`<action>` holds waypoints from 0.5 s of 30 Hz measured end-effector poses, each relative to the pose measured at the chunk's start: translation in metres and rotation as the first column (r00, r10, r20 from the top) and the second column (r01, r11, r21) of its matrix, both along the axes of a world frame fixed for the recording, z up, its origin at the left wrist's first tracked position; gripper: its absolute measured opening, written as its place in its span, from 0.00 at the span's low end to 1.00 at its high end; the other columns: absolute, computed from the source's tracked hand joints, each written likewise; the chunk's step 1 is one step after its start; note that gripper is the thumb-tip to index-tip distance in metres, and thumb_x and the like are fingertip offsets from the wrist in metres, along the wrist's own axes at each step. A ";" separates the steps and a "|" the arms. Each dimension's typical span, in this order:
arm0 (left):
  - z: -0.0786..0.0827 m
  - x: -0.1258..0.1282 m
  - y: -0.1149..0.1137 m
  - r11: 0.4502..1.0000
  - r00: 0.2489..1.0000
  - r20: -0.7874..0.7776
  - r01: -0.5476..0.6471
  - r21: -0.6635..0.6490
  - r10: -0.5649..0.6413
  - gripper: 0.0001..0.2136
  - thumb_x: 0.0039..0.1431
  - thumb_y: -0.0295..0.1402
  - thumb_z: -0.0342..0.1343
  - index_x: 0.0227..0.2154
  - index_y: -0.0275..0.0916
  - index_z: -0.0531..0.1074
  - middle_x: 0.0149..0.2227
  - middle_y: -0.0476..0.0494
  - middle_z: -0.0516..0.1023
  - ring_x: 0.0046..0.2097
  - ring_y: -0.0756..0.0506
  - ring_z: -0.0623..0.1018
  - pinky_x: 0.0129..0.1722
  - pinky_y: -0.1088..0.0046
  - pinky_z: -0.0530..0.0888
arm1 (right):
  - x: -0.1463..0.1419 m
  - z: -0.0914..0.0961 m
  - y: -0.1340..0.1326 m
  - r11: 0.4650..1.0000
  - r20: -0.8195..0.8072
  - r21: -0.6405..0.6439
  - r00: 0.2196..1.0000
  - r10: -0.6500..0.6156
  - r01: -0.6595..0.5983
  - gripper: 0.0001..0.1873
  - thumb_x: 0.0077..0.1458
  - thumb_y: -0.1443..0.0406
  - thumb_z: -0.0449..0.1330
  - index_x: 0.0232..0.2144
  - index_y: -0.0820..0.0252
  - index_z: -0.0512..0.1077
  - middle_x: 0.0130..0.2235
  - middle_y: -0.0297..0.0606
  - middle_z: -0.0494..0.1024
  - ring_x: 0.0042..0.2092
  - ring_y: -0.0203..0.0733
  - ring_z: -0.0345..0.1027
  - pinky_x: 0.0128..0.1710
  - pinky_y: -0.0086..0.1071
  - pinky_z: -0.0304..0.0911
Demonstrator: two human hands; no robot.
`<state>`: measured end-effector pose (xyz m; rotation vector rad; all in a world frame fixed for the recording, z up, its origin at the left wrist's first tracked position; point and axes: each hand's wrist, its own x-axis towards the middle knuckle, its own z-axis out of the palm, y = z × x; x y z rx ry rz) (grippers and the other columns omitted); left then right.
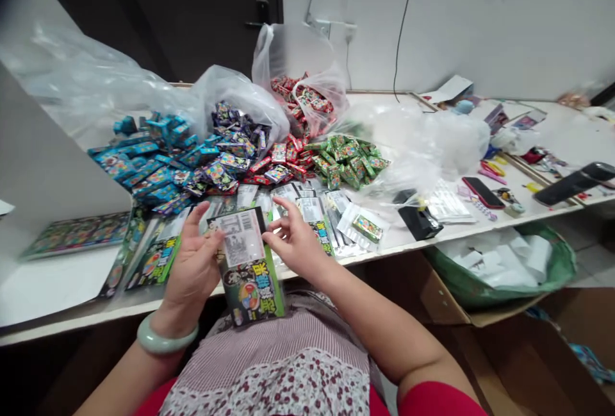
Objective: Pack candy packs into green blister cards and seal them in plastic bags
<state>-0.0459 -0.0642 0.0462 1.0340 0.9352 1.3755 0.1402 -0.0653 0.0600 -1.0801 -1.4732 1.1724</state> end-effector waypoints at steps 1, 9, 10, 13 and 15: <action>0.000 -0.001 -0.002 1.000 1.000 -0.025 0.013 0.000 -0.013 0.31 0.56 0.40 0.60 0.60 0.49 0.55 0.35 0.47 0.79 0.32 0.47 0.80 0.33 0.72 0.78 | 0.001 0.001 -0.002 1.000 0.019 0.007 1.000 -0.001 0.000 0.33 0.53 0.67 0.60 0.59 0.48 0.55 0.36 0.30 0.71 0.27 0.31 0.63 0.28 0.29 0.62; 0.004 -0.020 -0.023 0.996 0.960 -0.265 -0.082 0.040 0.089 0.15 0.59 0.44 0.56 0.44 0.41 0.73 0.35 0.46 0.77 0.32 0.48 0.76 0.30 0.75 0.74 | 0.014 0.022 -0.014 0.959 0.114 0.019 0.953 0.279 -0.283 0.23 0.55 0.66 0.59 0.54 0.50 0.62 0.30 0.27 0.70 0.28 0.31 0.63 0.29 0.28 0.60; 0.007 -0.021 -0.025 0.990 0.944 -0.300 -0.118 0.075 0.136 0.14 0.59 0.44 0.56 0.41 0.41 0.75 0.35 0.47 0.78 0.34 0.47 0.76 0.32 0.74 0.75 | 0.015 0.026 -0.013 0.955 0.090 0.018 0.952 0.294 -0.296 0.21 0.57 0.65 0.58 0.52 0.51 0.62 0.30 0.27 0.71 0.29 0.32 0.64 0.30 0.29 0.61; 0.021 -0.019 -0.030 0.975 0.894 -0.405 -0.125 0.186 0.192 0.10 0.59 0.41 0.57 0.36 0.41 0.77 0.38 0.47 0.80 0.40 0.44 0.78 0.41 0.71 0.75 | 0.016 0.037 -0.012 0.972 0.080 0.029 0.970 0.228 -0.231 0.11 0.59 0.61 0.57 0.44 0.55 0.67 0.32 0.30 0.71 0.31 0.32 0.64 0.29 0.28 0.61; 0.030 -0.014 -0.033 0.971 0.885 -0.436 -0.069 0.230 0.166 0.09 0.60 0.39 0.57 0.34 0.41 0.78 0.40 0.46 0.80 0.44 0.43 0.78 0.46 0.69 0.74 | 0.018 0.044 -0.014 0.979 0.091 0.000 0.975 0.202 -0.203 0.07 0.59 0.60 0.56 0.37 0.57 0.69 0.32 0.32 0.71 0.31 0.33 0.64 0.26 0.26 0.60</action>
